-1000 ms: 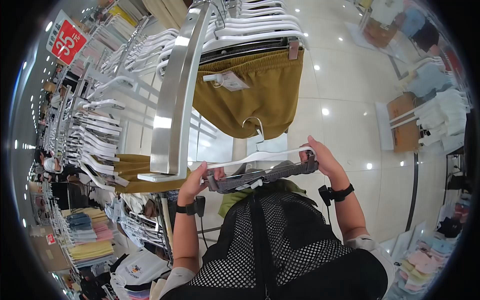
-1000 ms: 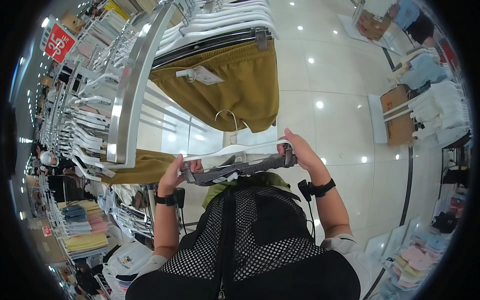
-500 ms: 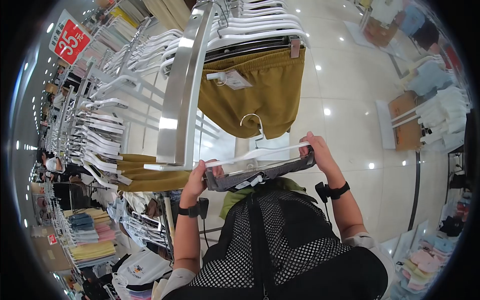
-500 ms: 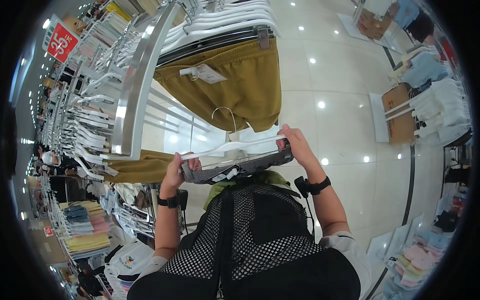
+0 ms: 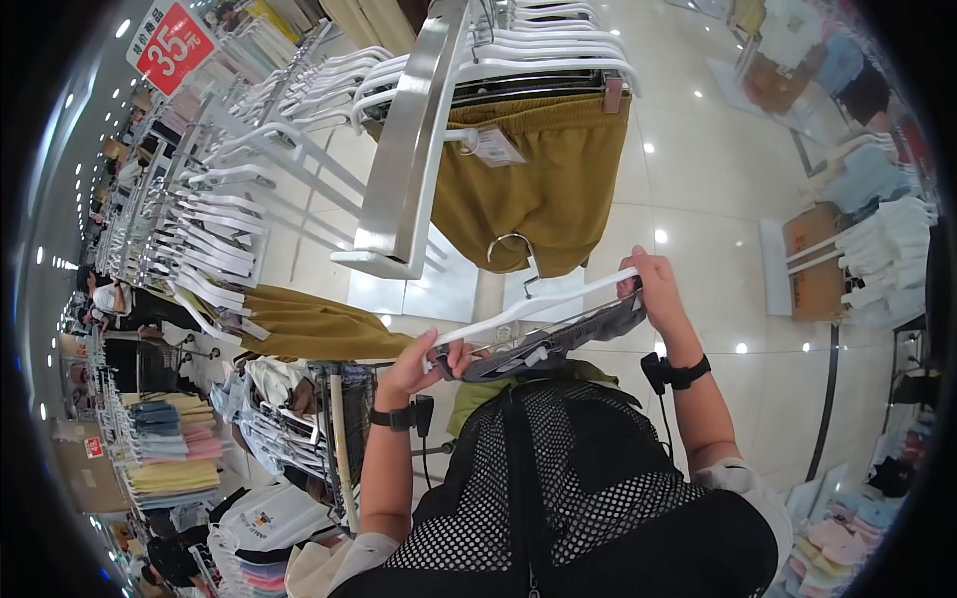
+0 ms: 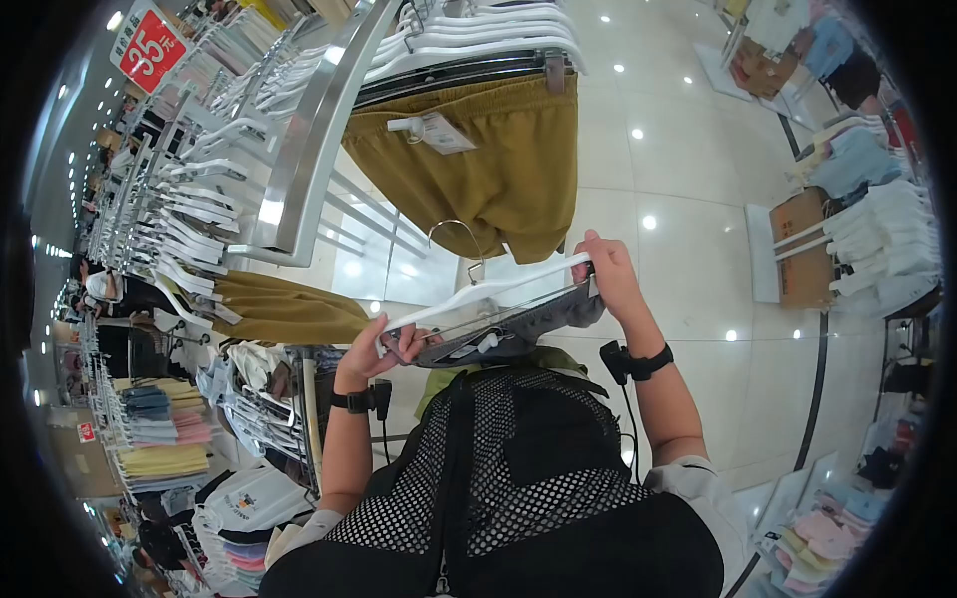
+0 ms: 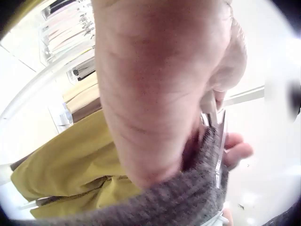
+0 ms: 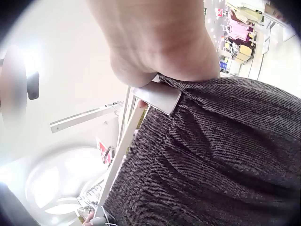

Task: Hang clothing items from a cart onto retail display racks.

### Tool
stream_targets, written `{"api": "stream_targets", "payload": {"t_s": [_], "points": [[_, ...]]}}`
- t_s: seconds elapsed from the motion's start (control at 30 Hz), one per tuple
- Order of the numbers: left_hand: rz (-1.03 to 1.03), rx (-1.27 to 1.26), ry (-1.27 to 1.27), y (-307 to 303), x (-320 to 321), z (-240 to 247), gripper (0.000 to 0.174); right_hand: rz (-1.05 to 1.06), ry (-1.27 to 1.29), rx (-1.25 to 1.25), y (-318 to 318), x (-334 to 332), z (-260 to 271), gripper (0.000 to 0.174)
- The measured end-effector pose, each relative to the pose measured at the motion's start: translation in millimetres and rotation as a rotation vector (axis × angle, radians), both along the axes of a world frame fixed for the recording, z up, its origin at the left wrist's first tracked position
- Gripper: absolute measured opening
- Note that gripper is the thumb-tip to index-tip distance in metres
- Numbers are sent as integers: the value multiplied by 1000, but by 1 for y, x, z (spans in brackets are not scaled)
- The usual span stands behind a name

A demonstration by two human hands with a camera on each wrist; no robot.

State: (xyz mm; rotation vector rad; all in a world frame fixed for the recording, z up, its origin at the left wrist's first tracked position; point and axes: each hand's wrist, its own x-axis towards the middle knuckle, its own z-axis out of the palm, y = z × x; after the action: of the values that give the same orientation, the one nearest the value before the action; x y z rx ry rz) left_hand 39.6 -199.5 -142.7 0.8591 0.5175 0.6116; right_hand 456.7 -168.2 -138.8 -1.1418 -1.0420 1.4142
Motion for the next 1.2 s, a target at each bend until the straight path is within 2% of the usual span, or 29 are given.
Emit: {"api": "stream_targets", "payload": {"t_s": [0.07, 0.2, 0.27, 0.3, 0.4, 0.5, 0.57, 0.63, 0.7, 0.73, 0.77, 0.8, 0.83, 0.9, 0.97, 1.03, 1.1, 1.17, 1.2], "points": [[152, -42, 113, -2, 9, 5, 70, 0, -13, -7, -2, 1, -1, 55], [151, -43, 122, 3, 10, -12, 69, 10, -87, 12, -5, 4, 0, 54], [275, -46, 227, 3, 11, -13, 66, -9, -118, 17, -9, 4, 5, 54], [269, -45, 225, 5, 12, -11, 66, -21, -147, 24, -10, 4, 7, 54], [495, 16, 323, 13, 17, -7, 61, -28, -147, 125, -8, 7, 12, 52], [513, 52, 339, 25, 13, 5, 61, 13, -108, 166, -4, 7, 25, 47], [577, 100, 331, 30, 16, 21, 62, 63, -130, 226, -1, 10, 28, 42], [599, 216, 431, 35, 17, 42, 67, 118, -151, 290, 1, 8, 45, 37], [592, 288, 418, 44, 10, 45, 68, 144, -333, 391, -1, 9, 70, 28], [611, 367, 512, 48, 11, 59, 67, 147, -335, 404, 4, 9, 76, 28], [630, 447, 606, 51, 12, 71, 67, 135, -362, 553, 9, 11, 81, 23], [658, 508, 605, 56, 9, 80, 62, 121, -386, 702, 15, 12, 85, 20], [605, 659, 549, 63, 5, 90, 49, 124, -387, 715, 19, 16, 88, 20], [543, 727, 502, 72, 5, 106, 29, 13, -356, 601, 26, 23, 94, 15], [533, 757, 582, 75, 12, 129, 26, -41, -326, 621, 36, 22, 107, 15], [519, 785, 662, 85, 18, 139, 32, -158, -258, 633, 48, 22, 121, 15], [617, 848, 532, 100, 23, 147, 47, -172, -268, 701, 60, 18, 135, 16], [685, 904, 577, 113, 28, 160, 47, -229, -300, 807, 68, 17, 150, 18], [709, 888, 476, 121, 31, 166, 49, -266, -282, 808, 72, 16, 156, 19]]}}
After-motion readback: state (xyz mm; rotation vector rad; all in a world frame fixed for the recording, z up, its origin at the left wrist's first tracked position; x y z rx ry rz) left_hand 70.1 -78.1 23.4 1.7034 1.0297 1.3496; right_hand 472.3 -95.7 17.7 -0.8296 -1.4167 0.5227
